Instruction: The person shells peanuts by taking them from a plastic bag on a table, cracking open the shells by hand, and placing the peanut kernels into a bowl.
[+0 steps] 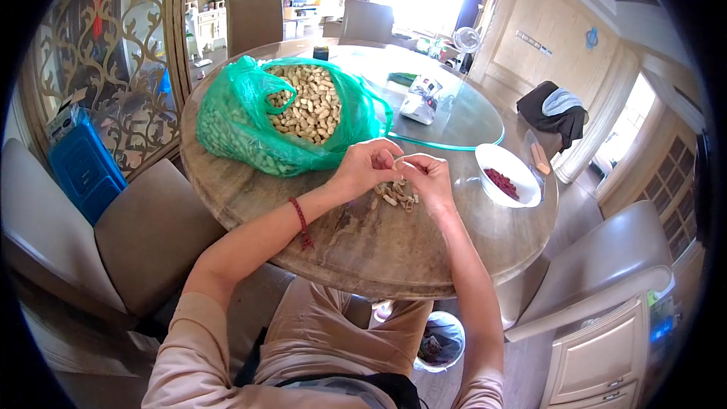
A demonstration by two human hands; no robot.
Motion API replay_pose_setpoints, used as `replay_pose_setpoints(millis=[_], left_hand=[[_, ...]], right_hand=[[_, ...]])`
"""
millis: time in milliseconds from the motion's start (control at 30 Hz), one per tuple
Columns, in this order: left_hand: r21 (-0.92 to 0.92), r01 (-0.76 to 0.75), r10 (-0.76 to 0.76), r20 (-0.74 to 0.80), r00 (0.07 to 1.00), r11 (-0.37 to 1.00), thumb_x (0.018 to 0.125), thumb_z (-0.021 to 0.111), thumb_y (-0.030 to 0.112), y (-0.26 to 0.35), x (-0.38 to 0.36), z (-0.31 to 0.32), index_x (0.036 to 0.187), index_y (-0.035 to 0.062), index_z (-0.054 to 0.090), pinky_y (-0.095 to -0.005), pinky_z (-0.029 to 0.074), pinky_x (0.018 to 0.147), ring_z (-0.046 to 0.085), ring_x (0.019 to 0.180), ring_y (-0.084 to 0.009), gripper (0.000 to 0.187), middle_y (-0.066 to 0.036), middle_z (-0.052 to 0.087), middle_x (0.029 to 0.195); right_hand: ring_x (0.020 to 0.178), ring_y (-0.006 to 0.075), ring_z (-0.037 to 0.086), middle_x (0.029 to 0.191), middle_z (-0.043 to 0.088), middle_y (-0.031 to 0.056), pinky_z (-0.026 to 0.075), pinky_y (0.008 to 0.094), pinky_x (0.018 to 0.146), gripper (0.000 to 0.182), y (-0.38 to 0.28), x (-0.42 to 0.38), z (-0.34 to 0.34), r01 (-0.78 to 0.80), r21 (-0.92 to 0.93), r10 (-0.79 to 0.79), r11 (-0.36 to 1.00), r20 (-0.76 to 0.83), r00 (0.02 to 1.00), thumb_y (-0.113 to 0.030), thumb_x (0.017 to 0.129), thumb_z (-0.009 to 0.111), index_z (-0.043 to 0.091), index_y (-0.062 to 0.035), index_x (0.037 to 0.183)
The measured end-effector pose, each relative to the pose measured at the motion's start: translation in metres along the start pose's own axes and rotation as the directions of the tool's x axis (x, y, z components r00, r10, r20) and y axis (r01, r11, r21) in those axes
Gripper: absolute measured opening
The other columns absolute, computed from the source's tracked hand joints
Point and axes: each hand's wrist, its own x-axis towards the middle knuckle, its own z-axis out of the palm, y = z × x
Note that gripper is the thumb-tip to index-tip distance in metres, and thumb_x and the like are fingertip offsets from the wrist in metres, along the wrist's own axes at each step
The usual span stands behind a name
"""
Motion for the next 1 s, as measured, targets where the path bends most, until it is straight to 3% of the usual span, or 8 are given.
replay_pose_setpoints(millis=[133,433,533,600,633,733,833,1000], left_hand=[[0.038,0.041,-0.043,0.065,0.997,0.998,0.071,0.069,0.001,0.001,0.001,-0.002,0.099,0.0017,0.061,-0.0183,0.045,0.058,0.053,0.066,-0.0028,0.029,0.002,0.059,0.073],[-0.144,0.133,-0.121,0.091,0.988,0.981,0.074,0.066,0.0,0.003,0.0,-0.003,0.096,-0.0031,0.063,-0.0218,0.049,0.057,0.059,0.064,-0.0086,0.023,-0.008,0.065,0.078],[-0.12,0.195,-0.192,0.032,0.981,0.973,0.074,0.066,0.0,0.007,0.002,-0.004,0.092,-0.003,0.064,-0.0225,0.05,0.052,0.06,0.058,-0.0103,0.019,-0.008,0.064,0.072],[-0.157,0.163,-0.163,0.016,0.987,0.974,0.074,0.067,0.001,0.006,0.001,-0.003,0.088,-0.0027,0.065,-0.0225,0.05,0.05,0.06,0.056,-0.0106,0.015,-0.008,0.064,0.068],[-0.157,0.164,-0.163,0.016,0.986,0.974,0.074,0.067,0.001,0.005,0.001,-0.003,0.088,-0.0027,0.065,-0.0225,0.05,0.05,0.06,0.056,-0.0106,0.015,-0.008,0.064,0.068],[-0.091,0.152,-0.155,-0.028,0.988,0.984,0.074,0.067,0.001,0.003,0.0,-0.004,0.086,-0.0025,0.065,-0.0223,0.051,0.051,0.059,0.056,-0.01,0.013,-0.007,0.063,0.067],[-0.047,0.157,-0.159,-0.033,0.987,0.986,0.074,0.067,0.001,0.001,0.001,-0.003,0.085,-0.0027,0.065,-0.0227,0.051,0.051,0.06,0.056,-0.0103,0.012,-0.008,0.064,0.068],[-0.212,0.256,-0.268,-0.029,0.963,0.943,0.075,0.066,0.0,-0.004,0.001,0.001,0.085,-0.0043,0.064,-0.0237,0.052,0.051,0.062,0.059,-0.0125,0.012,-0.01,0.064,0.071]], right_hand=[[0.055,0.0001,0.041,0.059,0.053,-0.0053,0.031,0.018,0.047,0.01,0.01,0.005,-0.005,0.055,-0.054,-0.053,0.997,0.029,0.998,-0.008,0.077,0.063,0.062,0.0003,0.071],[0.052,-0.0007,0.035,0.056,0.047,-0.0074,0.024,0.019,0.043,0.018,0.014,0.006,-0.001,0.126,-0.124,-0.121,0.984,0.053,0.991,-0.009,0.08,0.062,0.056,-0.0024,0.064],[0.051,-0.0009,0.035,0.055,0.046,-0.008,0.024,0.0188,0.043,0.02,0.011,0.005,-0.003,0.059,-0.064,-0.056,0.996,0.046,0.997,-0.013,0.081,0.062,0.057,-0.0024,0.065],[0.052,-0.0006,0.036,0.055,0.047,-0.0079,0.026,0.0187,0.043,0.023,0.016,0.007,-0.012,-0.155,0.164,0.13,0.974,0.154,0.979,-0.018,0.083,0.061,0.06,-0.0015,0.068],[0.052,-0.0006,0.036,0.055,0.047,-0.0079,0.026,0.0187,0.043,0.023,0.016,0.007,-0.011,-0.155,0.164,0.13,0.974,0.155,0.979,-0.018,0.083,0.061,0.06,-0.0015,0.068],[0.051,0.0003,0.037,0.055,0.048,-0.0076,0.026,0.0188,0.044,0.026,0.017,0.006,-0.004,-0.123,0.074,0.114,0.99,0.119,0.986,-0.022,0.085,0.059,0.062,0.0003,0.072],[0.05,0.0024,0.039,0.054,0.048,-0.0055,0.028,0.0204,0.044,0.026,0.021,0.008,0.002,0.025,-0.11,-0.019,0.994,0.06,0.998,-0.023,0.085,0.057,0.062,0.0012,0.076],[0.051,0.005,0.042,0.056,0.051,0.0011,0.032,0.0242,0.045,0.026,0.029,0.008,0.009,0.035,-0.219,-0.054,0.975,-0.081,0.995,-0.021,0.087,0.053,0.061,0.001,0.076]])
